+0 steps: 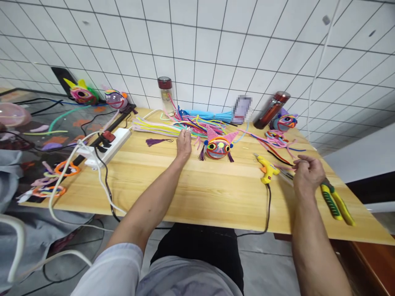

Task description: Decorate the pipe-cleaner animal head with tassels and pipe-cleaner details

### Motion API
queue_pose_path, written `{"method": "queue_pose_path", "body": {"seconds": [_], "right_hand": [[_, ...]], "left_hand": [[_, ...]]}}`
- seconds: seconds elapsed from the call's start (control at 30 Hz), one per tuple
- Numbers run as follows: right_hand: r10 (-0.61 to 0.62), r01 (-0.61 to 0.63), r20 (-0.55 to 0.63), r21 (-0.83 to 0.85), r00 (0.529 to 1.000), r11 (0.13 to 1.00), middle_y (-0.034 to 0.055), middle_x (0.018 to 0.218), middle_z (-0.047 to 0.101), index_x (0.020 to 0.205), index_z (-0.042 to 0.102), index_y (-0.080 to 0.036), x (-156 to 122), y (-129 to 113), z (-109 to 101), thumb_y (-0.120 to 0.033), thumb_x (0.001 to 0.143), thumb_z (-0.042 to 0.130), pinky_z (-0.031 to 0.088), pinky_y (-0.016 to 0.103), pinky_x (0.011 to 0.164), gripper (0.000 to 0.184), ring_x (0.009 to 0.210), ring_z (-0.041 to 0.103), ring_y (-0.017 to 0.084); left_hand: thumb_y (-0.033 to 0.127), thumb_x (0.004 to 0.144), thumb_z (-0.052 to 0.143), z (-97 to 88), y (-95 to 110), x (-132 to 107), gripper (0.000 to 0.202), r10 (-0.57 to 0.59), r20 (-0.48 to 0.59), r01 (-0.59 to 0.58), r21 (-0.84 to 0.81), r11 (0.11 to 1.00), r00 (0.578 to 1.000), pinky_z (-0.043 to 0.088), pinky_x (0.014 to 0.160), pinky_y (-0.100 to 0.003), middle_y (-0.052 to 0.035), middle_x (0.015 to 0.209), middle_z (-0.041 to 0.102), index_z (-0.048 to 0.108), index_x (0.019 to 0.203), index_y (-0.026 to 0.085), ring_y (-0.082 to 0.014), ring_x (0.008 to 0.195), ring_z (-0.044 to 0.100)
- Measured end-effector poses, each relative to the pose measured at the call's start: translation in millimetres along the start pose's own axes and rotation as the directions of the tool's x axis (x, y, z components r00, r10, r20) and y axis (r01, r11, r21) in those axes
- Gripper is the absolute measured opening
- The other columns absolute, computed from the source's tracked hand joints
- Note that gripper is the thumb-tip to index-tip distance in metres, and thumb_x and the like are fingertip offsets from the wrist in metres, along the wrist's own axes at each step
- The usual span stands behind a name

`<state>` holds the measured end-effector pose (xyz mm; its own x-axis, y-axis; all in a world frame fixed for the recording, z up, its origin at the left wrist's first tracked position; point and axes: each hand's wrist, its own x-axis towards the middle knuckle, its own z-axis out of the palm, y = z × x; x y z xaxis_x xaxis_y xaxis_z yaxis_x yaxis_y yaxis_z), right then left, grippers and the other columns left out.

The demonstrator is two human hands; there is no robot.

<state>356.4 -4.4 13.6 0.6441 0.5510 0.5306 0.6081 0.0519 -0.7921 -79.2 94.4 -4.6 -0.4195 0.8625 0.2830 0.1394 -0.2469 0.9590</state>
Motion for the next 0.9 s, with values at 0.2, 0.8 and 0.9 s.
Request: {"method": "queue_pose_path", "body": {"seconds": [0.2,0.8,0.9], "right_hand": [[0.025,-0.024,0.046,-0.033,0.999,0.999,0.0035,0.079,0.073,0.098,0.076,-0.017,-3,-8,1,-0.025,0.074,0.050,0.050,0.032,0.064,0.036,0.061,0.064,0.018],[0.028,-0.028,-0.008,-0.059,1.000,0.998,0.0003,0.068,0.062,0.092,0.074,-0.018,-2,-24,1,-0.025,0.073,0.049,0.046,0.034,0.062,0.033,0.061,0.059,0.021],[0.022,-0.022,0.015,-0.015,1.000,1.000,0.0019,0.065,0.060,0.071,0.063,-0.021,-3,-24,0,-0.021,0.067,0.045,0.048,0.034,0.065,0.019,0.063,0.060,0.021]], "left_hand": [[0.045,0.107,0.056,4.1,4,3,0.055,-0.013,-0.041,0.013,-0.005,1.000,0.999,0.028,0.061,-0.031,0.0038,0.058,0.032,0.035,0.060,0.025,-0.0152,0.060,0.034],[0.053,0.108,0.046,4.6,5,2,0.057,-0.019,-0.023,0.020,0.035,0.999,1.000,0.045,0.073,-0.029,0.0003,0.062,0.058,0.060,0.062,0.021,-0.0173,0.067,0.056],[0.049,0.107,0.047,4.3,4,3,0.055,-0.017,-0.004,0.017,0.046,0.999,1.000,0.045,0.075,-0.030,-0.0001,0.062,0.059,0.061,0.061,0.021,-0.0180,0.069,0.057]]}}
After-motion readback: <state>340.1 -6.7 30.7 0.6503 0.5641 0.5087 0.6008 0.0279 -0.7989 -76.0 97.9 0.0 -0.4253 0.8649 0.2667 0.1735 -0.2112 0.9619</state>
